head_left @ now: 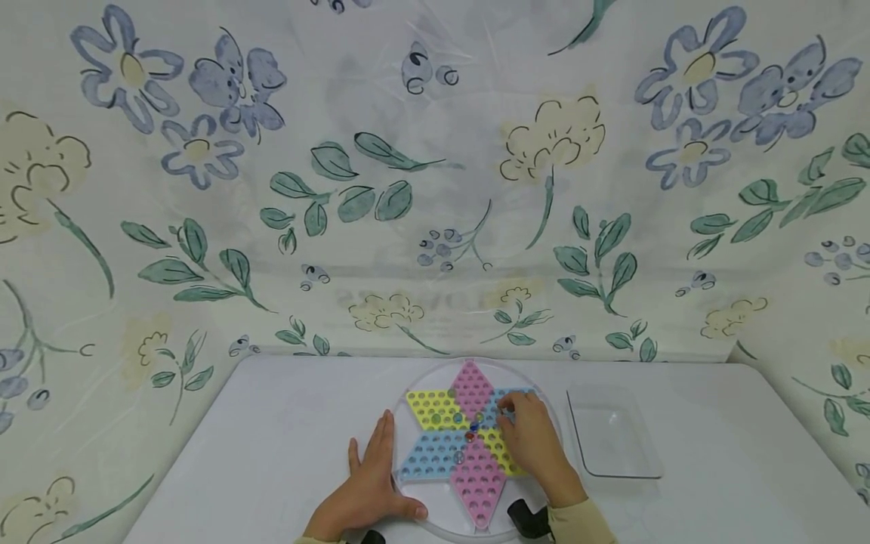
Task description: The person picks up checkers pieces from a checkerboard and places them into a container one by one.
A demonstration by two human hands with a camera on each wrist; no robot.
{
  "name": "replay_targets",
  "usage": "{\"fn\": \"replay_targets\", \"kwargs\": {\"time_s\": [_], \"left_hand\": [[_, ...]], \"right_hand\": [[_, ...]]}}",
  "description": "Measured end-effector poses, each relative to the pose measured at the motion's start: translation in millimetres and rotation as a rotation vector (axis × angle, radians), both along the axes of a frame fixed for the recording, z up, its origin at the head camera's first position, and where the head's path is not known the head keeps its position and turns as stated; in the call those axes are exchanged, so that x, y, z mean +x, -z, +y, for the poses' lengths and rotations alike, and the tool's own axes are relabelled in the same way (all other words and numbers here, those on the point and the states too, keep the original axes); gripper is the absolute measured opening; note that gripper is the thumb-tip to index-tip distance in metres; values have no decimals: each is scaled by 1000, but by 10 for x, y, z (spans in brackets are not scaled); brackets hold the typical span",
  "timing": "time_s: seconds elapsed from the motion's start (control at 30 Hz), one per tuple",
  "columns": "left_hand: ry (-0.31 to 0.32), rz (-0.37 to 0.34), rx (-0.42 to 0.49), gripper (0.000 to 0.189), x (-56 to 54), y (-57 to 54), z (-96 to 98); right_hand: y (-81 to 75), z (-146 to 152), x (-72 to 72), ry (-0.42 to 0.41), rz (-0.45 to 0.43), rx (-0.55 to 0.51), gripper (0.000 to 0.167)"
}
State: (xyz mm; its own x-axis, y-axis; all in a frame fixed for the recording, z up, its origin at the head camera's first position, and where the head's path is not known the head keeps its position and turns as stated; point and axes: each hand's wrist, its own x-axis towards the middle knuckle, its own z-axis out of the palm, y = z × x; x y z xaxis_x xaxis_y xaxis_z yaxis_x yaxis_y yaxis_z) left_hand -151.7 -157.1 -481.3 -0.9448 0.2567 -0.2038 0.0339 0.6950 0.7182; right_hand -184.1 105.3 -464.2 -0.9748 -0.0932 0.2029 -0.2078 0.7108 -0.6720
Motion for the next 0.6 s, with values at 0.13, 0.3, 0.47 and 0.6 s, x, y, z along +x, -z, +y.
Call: {"fn": "replay_targets", "kwargs": {"time_s": [0.13,0.3,0.47,0.6], "left_hand": [[-5,-11,-3,153,-5,-3,3],[-7,-13,-10,153,-6,-11,-2],[-3,-6,-3,153,0,-9,-1],[4,-1,3,153,-1,-12,6]], "right_hand": [[-42,-1,7,1,-17,-13,15],[-91,-2,11,25,-38,4,16],[-150,40,-5,50,-51,33,16],[-190,87,-13,56,-65,21,17]]}}
